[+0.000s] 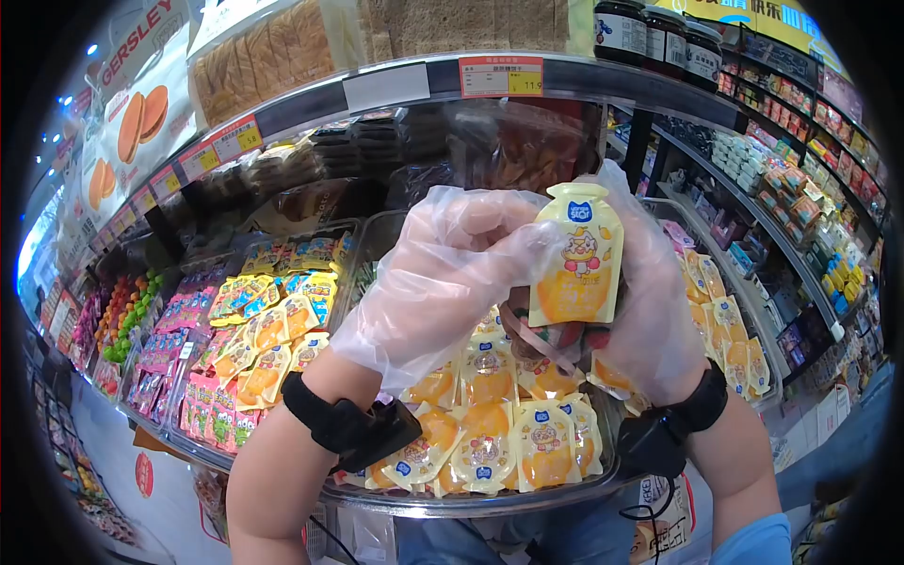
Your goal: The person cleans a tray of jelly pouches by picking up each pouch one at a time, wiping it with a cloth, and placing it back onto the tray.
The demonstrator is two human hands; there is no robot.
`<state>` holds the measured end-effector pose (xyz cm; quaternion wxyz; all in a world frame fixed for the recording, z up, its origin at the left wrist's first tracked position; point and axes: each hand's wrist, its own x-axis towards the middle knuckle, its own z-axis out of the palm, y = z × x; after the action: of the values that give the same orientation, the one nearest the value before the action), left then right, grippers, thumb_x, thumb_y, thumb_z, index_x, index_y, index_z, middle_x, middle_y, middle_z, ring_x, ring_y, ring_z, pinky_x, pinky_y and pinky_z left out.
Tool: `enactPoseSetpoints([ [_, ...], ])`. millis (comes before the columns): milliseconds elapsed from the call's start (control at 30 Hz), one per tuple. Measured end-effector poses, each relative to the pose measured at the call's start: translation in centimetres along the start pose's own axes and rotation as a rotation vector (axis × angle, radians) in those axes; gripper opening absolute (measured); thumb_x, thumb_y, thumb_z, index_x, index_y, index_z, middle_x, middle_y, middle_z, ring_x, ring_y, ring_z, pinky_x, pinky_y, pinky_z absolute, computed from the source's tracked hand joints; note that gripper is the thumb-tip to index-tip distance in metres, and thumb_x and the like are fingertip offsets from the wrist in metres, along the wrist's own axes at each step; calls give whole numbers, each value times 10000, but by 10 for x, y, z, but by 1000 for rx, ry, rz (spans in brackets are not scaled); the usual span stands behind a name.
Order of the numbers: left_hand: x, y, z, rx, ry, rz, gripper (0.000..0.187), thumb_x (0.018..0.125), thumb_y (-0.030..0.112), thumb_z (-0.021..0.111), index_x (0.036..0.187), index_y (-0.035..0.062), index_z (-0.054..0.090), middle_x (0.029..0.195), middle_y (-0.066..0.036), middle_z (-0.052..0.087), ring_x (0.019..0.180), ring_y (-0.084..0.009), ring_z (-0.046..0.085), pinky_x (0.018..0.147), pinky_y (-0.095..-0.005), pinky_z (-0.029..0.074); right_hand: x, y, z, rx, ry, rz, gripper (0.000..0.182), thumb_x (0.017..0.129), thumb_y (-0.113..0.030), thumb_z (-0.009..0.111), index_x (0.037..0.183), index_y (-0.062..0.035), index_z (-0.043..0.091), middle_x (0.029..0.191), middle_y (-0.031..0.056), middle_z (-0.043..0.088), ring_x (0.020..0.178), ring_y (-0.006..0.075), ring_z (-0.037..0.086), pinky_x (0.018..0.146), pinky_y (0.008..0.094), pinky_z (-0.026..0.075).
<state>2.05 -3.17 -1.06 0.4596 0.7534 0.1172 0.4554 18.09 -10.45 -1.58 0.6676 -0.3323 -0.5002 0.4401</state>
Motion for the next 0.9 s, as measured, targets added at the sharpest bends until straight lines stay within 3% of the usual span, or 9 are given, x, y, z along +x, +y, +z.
enactPoseSetpoints([
  [100, 1, 1, -2, -3, -27, -34, 281, 941, 212, 660, 1019, -57, 676, 824, -57, 644, 702, -83, 585, 601, -247, 497, 2, 0, -5, -67, -7, -4, 422, 1047, -370, 393, 1288, -46, 513, 1104, 76, 636, 788, 142, 682, 496, 232, 541],
  [300, 1, 10, -6, 48, 17, -236, 188, 947, 125, 643, 1094, 26, 582, 1035, -33, 599, 990, -137, 582, 887, -305, 477, 8, 15, -13, 203, 66, -23, 396, 973, -195, 582, 1298, 14, 500, 1203, 116, 602, 1060, 179, 621, 900, 315, 535],
  [367, 7, 4, -16, 164, 11, -202, 175, 958, 143, 625, 1082, 30, 571, 1006, -18, 581, 976, -135, 577, 890, -300, 469, 17, 23, -39, -949, -140, -566, 531, 881, -140, 705, 1323, 41, 473, 1268, 142, 566, 1180, 200, 550, 1031, 353, 445],
  [433, 15, -14, -34, 156, 169, -75, 162, 993, 196, 573, 1052, 47, 552, 940, -6, 545, 946, -129, 569, 862, -291, 468, 12, 18, -39, -861, -171, -471, 642, 795, -145, 791, 1319, 50, 476, 1294, 159, 549, 1182, 247, 561, 1020, 360, 452],
  [500, 16, -8, -63, 230, 122, -188, 163, 1013, 227, 537, 1007, 64, 541, 914, -4, 537, 896, -112, 560, 799, -292, 493, 5, 27, -45, -1229, -7, -662, 687, 777, -144, 807, 1337, 41, 454, 1271, 162, 563, 1172, 287, 573, 1019, 364, 456],
  [567, 5, 14, -76, 430, 198, -430, 210, 1037, 253, 472, 958, 74, 549, 803, -11, 549, 616, -106, 559, 474, -276, 481, 16, 24, -44, -1070, -188, -502, 666, 843, -173, 753, 1374, 24, 403, 1258, 141, 567, 1135, 289, 595, 1008, 374, 464],
  [633, -10, 27, -95, 795, 357, -612, 264, 1024, 282, 482, 973, 70, 630, 729, -13, 561, 595, -106, 573, 436, -279, 448, 26, 35, -43, 654, 3, 486, 514, 890, -202, 706, 1299, 4, 472, 1180, 111, 601, 1098, 243, 604, 971, 388, 488],
  [667, -20, 25, -114, 878, 373, -657, 263, 1005, 292, 510, 995, 70, 650, 711, -24, 560, 583, -103, 551, 442, -274, 432, 17, 27, -25, 371, 72, 357, 282, 942, -219, 633, 1143, -29, 574, 1056, 84, 634, 987, 215, 624, 905, 389, 516],
  [900, -91, 3, -177, 1299, 250, -843, 293, 897, 287, 675, 980, 6, 668, 875, -120, 691, 760, -201, 645, 727, -354, 518, 8, 22, -25, 423, -272, 325, 132, 937, -152, 556, 1011, -50, 597, 972, 94, 626, 897, 203, 622, 848, 331, 516],
])
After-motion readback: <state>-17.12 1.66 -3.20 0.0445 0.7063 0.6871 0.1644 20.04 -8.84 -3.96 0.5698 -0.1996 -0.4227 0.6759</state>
